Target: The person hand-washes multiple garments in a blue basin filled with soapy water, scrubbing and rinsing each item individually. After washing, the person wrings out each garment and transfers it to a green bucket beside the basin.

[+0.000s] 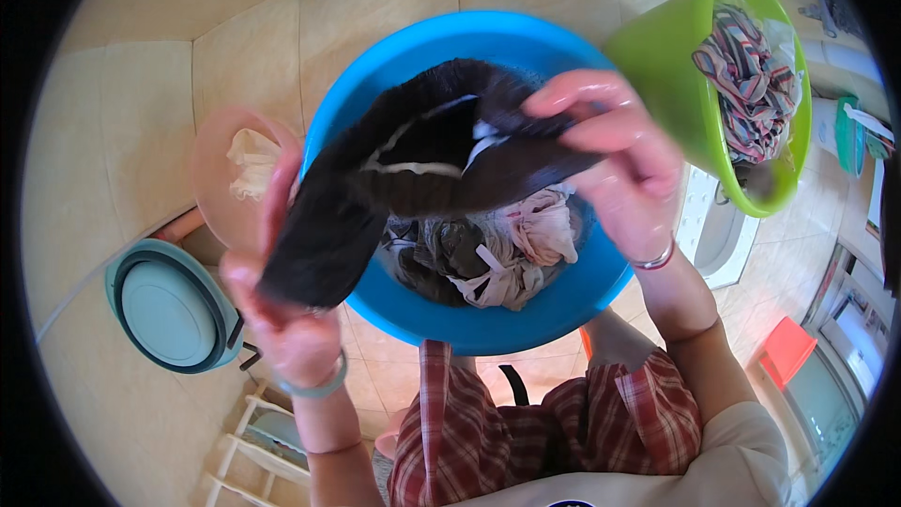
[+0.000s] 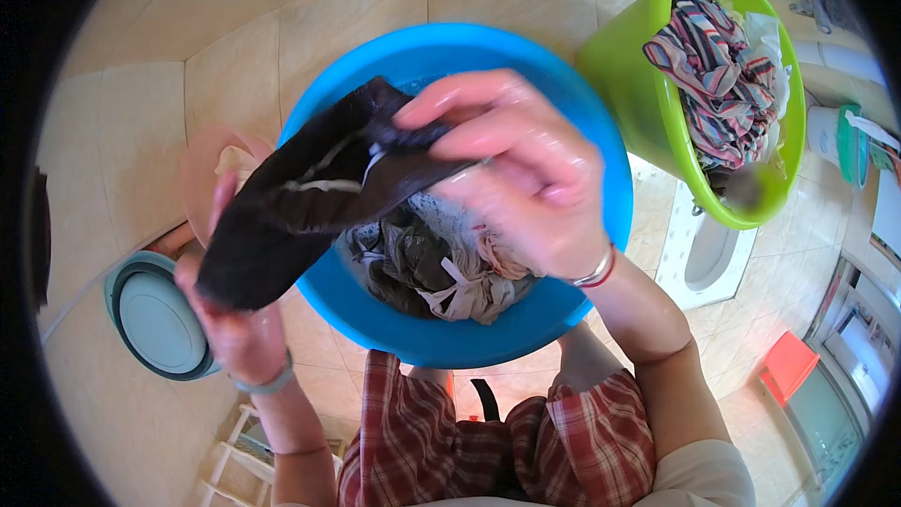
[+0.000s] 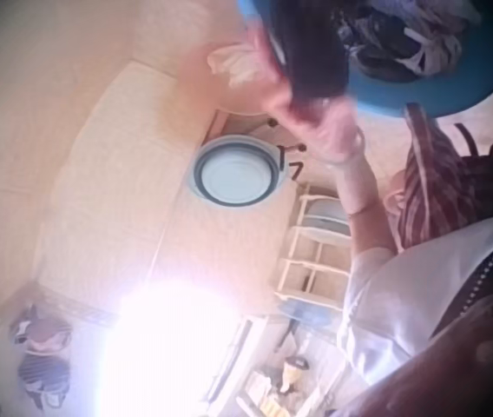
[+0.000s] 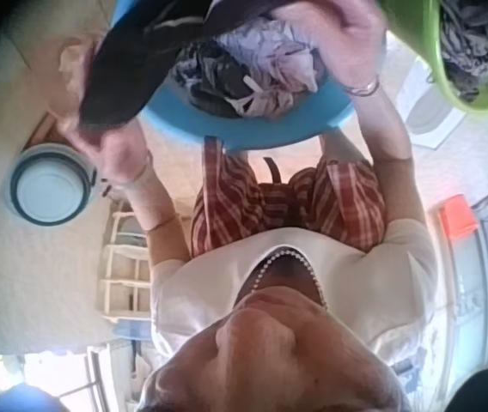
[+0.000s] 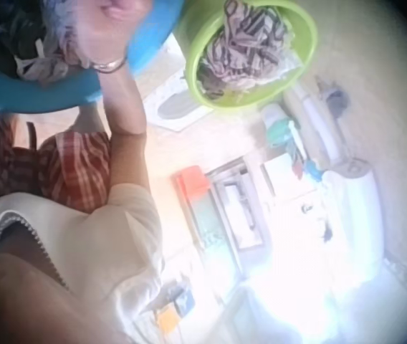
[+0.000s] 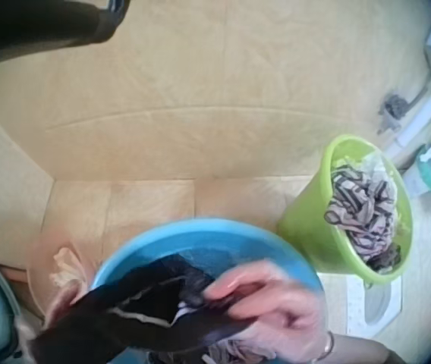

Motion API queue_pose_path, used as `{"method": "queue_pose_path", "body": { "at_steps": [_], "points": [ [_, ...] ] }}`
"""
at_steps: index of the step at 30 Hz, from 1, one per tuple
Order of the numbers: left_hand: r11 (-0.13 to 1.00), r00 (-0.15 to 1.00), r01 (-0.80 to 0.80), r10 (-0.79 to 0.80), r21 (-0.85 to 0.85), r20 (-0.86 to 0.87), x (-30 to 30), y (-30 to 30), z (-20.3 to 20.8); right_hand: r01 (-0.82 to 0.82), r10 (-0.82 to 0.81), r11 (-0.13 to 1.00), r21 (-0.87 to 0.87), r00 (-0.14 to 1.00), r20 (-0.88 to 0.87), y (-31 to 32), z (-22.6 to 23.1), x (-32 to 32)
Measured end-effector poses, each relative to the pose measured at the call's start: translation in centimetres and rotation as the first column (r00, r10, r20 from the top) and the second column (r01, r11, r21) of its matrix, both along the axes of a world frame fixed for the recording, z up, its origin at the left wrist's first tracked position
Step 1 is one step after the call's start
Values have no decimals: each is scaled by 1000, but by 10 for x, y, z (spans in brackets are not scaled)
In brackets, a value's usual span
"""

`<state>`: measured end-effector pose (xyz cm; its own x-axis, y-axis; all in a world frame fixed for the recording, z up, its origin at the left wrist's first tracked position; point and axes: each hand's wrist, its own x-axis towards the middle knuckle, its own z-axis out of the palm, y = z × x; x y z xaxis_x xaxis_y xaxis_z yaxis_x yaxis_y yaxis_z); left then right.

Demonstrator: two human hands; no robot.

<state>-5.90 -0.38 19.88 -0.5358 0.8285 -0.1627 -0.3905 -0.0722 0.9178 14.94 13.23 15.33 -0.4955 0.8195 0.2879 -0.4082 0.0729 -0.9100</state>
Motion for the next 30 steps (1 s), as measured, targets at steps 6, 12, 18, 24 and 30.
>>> {"method": "queue_pose_path", "body": {
  "at_steps": [6, 12, 18, 24, 30],
  "points": [
    [968, 961, 114, -165, -224, -222, 21, 13, -42, -157, 82, 951, 268, 959, 271, -12, -14, -35],
    [986, 989, -122, 111, -117, -94, 28, 16, 6, -274, 15, 922, 275, 732, 681, -27, -106, -40],
    [993, 993, -118, 118, -2, 22, 10, 9, 13, -244, 217, 967, -72, 644, 734, -23, -168, -60],
    [914, 955, -266, 294, -307, 48, -15, 6, -87, 131, 0, 983, -125, 690, 724, -3, -179, -15],
    [741, 987, 157, -141, -653, 77, 5, -4, -152, -2, -142, 989, 150, 301, 943, 1, -205, -29]
  ]
}}
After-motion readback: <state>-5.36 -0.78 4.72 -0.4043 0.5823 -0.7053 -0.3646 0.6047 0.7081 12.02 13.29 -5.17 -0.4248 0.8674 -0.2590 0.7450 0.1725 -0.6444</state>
